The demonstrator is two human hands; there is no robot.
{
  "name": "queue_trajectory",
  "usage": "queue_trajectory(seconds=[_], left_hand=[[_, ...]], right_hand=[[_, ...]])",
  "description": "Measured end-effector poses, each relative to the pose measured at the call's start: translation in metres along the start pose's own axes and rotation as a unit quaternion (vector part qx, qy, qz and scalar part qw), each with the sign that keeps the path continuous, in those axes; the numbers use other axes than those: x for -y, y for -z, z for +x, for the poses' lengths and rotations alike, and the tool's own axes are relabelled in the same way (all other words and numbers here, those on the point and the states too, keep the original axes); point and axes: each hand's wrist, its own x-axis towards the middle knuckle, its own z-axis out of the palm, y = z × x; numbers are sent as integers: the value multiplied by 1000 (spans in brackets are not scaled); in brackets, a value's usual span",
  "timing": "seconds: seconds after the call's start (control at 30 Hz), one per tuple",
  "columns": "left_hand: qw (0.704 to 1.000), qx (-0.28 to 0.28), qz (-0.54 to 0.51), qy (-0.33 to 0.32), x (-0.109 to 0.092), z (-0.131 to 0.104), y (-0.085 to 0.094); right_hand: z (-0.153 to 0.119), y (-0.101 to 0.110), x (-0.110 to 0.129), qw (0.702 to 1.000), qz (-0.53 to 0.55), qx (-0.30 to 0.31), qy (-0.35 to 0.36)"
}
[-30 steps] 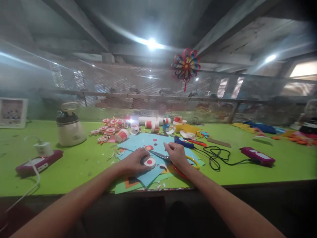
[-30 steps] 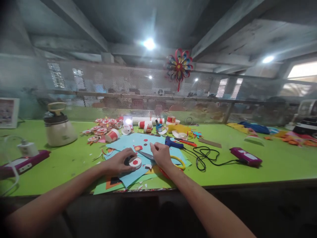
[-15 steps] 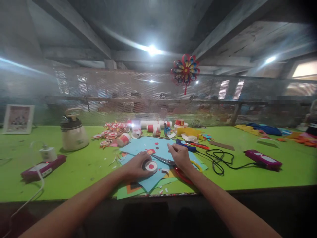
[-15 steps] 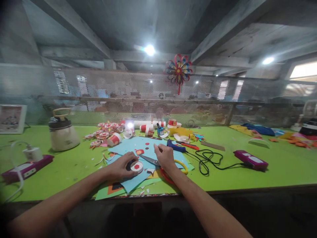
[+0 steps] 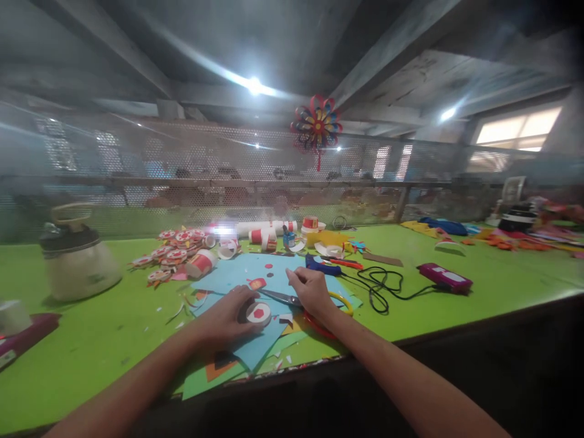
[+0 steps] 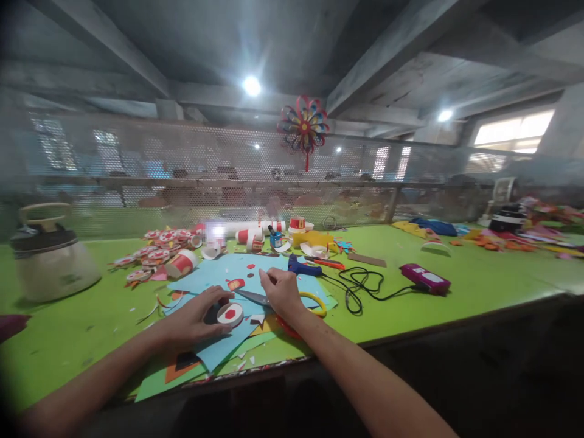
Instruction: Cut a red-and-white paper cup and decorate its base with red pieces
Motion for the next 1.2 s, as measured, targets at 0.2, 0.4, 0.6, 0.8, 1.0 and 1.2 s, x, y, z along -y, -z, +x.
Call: queue_trajectory(seconds=[0.2, 0.4, 0.6, 0.8, 1.0, 1.2], left_hand=[[992, -115, -35, 42, 9, 6, 4], [952, -293, -40, 79, 24, 7, 20], [931, -357, -29, 74, 27, 8, 23], [925, -371, -40, 68, 33, 8, 18], [929, -350, -84, 84, 33, 8, 15], [901, -407, -90, 119, 27, 8, 22]], right_hand=[[7, 7, -5, 995, 60, -61, -45], [33, 48, -18, 975, 144, -133, -110], [55, 94, -21, 967, 140, -169, -129], [60, 98, -24, 976, 60, -170, -124], [72, 81, -33, 986, -19, -146, -75], [62, 44, -47, 988, -79, -128, -32]])
